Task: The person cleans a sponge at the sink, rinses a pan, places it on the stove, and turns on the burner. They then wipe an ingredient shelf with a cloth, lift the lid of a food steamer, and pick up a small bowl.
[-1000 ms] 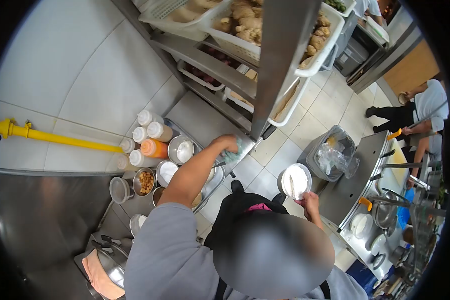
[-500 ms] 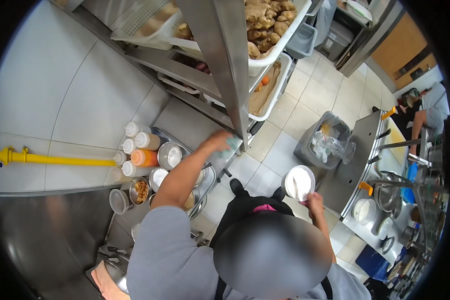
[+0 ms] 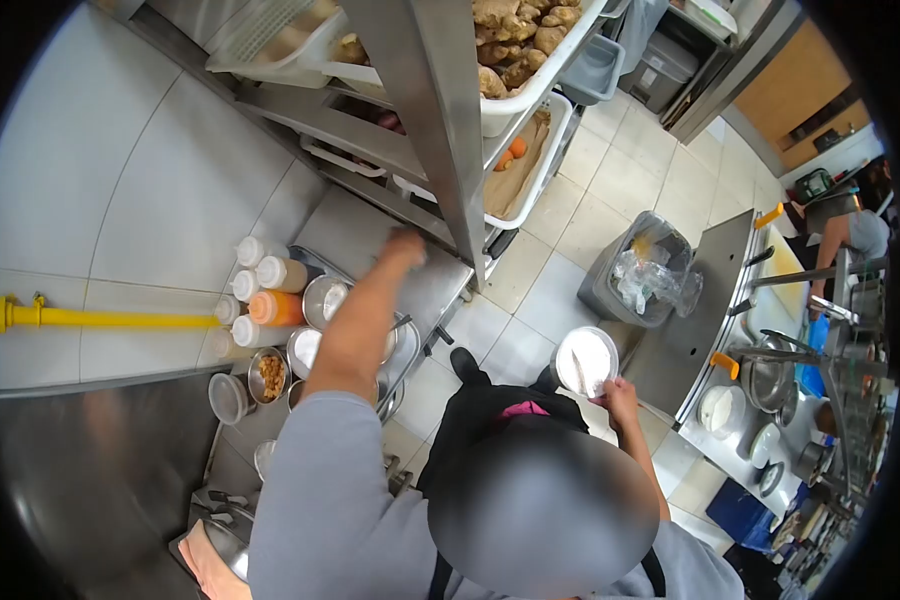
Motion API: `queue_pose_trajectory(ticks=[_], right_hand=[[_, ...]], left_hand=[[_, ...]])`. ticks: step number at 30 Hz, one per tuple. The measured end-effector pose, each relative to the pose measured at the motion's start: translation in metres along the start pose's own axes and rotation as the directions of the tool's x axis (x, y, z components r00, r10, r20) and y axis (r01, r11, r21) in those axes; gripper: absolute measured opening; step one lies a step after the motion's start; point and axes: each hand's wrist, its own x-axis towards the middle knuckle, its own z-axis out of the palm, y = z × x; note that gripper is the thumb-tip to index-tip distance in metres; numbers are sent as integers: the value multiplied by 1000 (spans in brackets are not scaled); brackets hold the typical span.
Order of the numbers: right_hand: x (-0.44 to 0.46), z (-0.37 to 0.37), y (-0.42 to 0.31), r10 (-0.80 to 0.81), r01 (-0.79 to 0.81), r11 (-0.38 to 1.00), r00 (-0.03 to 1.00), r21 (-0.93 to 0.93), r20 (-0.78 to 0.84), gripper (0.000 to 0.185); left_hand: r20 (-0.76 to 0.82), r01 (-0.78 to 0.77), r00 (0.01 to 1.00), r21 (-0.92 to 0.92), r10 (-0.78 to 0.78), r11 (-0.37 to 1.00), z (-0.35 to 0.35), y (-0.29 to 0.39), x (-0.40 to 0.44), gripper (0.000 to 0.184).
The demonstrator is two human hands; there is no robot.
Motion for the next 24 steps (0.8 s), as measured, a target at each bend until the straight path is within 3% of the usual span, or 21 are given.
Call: queue_pose_trajectory(ticks=[2, 6, 11, 13, 14, 16, 17, 19, 21, 24], right_hand=[[11, 1, -1, -18, 18, 1000, 999, -18, 33, 15], [26, 3, -10, -58, 65, 996, 992, -59, 115, 17], [45, -10, -13, -99, 116, 988, 981, -98, 164, 20], [48, -18, -14, -102, 114, 992, 980, -59, 168, 19], [46, -22, -13, -101, 107, 994, 980, -31, 169, 18], [47, -33, -16, -54, 69, 995, 981, -77, 185, 19], [49, -36, -18, -27, 49, 992, 982, -115, 189, 19], [55, -46, -18, -28, 48, 993, 982, -104, 188, 19], [63, -57, -14, -54, 107, 962, 976, -252, 210, 15], [65, -58, -17, -60, 110, 968, 974, -225, 220, 15]], left_hand=[[-1, 31, 1000, -77, -31, 997, 32, 42, 20, 44], [11, 237, 968, -343, -249, 909, 0, 119, -67, 40], [-128, 131, 974, -359, -188, 924, 37, 138, -90, 32], [-523, 132, 793, -352, -312, 927, 37, 118, -95, 33], [-512, 140, 799, -353, -316, 925, 45, 108, -87, 33], [-547, 392, 558, -489, -624, 779, 59, 93, -72, 29], [-540, 396, 558, -493, -630, 774, 63, 97, -71, 29], [-395, 486, 501, -608, -770, 628, 66, 111, -66, 29], [-423, 435, 544, -596, -724, 675, 84, 127, -78, 27], [-422, 263, 650, -655, -632, 708, 110, 163, -115, 32]])
